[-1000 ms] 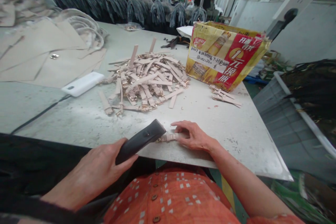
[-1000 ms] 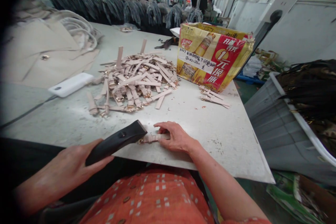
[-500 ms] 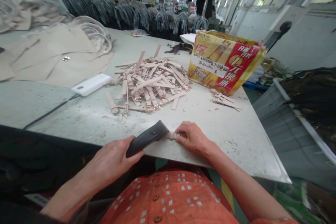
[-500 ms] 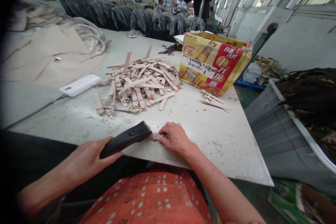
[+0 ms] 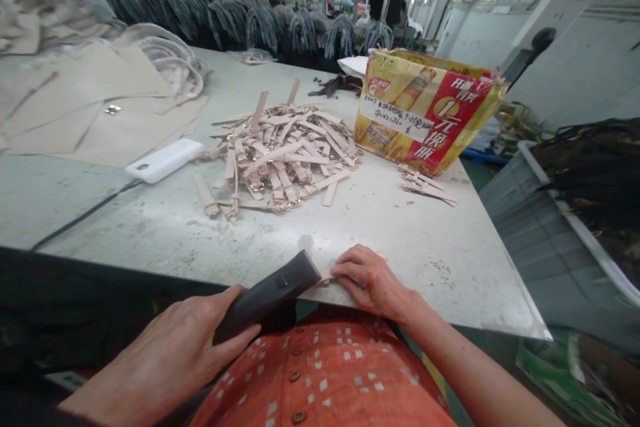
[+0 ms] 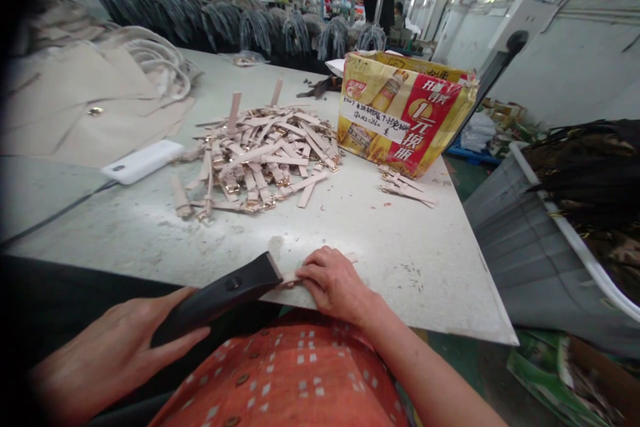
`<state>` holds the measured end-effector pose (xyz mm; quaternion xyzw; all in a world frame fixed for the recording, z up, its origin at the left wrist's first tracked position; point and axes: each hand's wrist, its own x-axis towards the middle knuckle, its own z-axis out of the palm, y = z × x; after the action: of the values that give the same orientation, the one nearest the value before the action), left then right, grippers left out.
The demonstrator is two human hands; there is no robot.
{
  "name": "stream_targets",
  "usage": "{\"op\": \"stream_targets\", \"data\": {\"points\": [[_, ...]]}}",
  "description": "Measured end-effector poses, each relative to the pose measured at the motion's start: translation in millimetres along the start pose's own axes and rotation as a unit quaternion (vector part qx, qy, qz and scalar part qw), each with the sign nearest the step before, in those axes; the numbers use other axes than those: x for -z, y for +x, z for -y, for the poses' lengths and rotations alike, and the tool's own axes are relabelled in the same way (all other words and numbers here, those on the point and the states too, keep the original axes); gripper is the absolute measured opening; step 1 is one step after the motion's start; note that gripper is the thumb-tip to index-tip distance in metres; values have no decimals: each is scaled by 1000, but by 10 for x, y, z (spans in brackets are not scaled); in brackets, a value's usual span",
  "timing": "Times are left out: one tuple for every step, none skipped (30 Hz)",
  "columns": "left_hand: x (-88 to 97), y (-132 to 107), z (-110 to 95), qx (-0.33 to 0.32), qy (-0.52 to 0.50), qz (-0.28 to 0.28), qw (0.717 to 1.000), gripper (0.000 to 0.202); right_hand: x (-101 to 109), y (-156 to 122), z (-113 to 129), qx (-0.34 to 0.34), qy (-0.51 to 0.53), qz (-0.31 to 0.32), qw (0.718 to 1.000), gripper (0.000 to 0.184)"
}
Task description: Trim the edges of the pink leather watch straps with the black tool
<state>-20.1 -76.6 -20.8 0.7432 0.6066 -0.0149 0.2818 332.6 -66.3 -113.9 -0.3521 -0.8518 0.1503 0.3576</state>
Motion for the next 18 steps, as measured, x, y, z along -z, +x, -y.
{"op": "stream_targets", "data": {"points": [[-10, -8, 3, -3, 2, 17, 1000, 48, 1, -6, -7, -14, 14, 2, 1000, 22], [-14, -12, 0, -5, 4, 35, 999, 49, 1, -10, -14, -33, 28, 6, 999, 25], [-15, -12, -12, -5, 5, 50, 999, 49, 1, -11, -21, -53, 40, 11, 998, 28], [-12, -7, -31, -5, 4, 60, 998, 48, 2, -9, -26, -73, 50, 18, 996, 31], [-7, 3, -56, -7, 0, 66, 998, 47, 5, -6, -28, -91, 59, 26, 994, 32], [0, 18, -87, -9, -5, 67, 998, 44, 10, 1, -28, -108, 66, 34, 991, 32], [8, 37, -120, -12, -11, 62, 998, 42, 18, 9, -24, -124, 73, 43, 989, 32], [17, 62, -155, -16, -16, 54, 998, 40, 26, 18, -19, -140, 80, 51, 986, 33], [26, 91, -190, -23, -21, 49, 998, 37, 33, 27, -13, -156, 88, 57, 982, 35], [35, 125, -227, -30, -24, 50, 998, 35, 37, 36, -9, -172, 96, 60, 979, 39], [45, 161, -266, -36, -25, 55, 997, 34, 37, 43, -6, -187, 105, 61, 975, 44], [54, 198, -309, -40, -23, 64, 997, 34, 33, 47, -6, -201, 112, 58, 972, 49], [62, 234, -358, -42, -17, 72, 996, 34, 24, 50, -8, -211, 119, 54, 969, 55], [70, 267, -412, -40, -9, 77, 996, 34, 13, 49, -11, -219, 123, 48, 967, 60], [76, 296, -469, -38, 1, 79, 996, 35, -1, 45, -14, -224, 126, 43, 965, 65], [79, 318, -525, -36, 9, 77, 996, 35, -17, 39, -15, -228, 127, 38, 965, 69], [78, 333, -571, -39, 13, 75, 996, 35, -35, 29, -15, -230, 127, 32, 964, 73], [70, 342, -599, -40, 15, 75, 996, 34, -56, 16, -13, -234, 126, 26, 964, 76]]}}
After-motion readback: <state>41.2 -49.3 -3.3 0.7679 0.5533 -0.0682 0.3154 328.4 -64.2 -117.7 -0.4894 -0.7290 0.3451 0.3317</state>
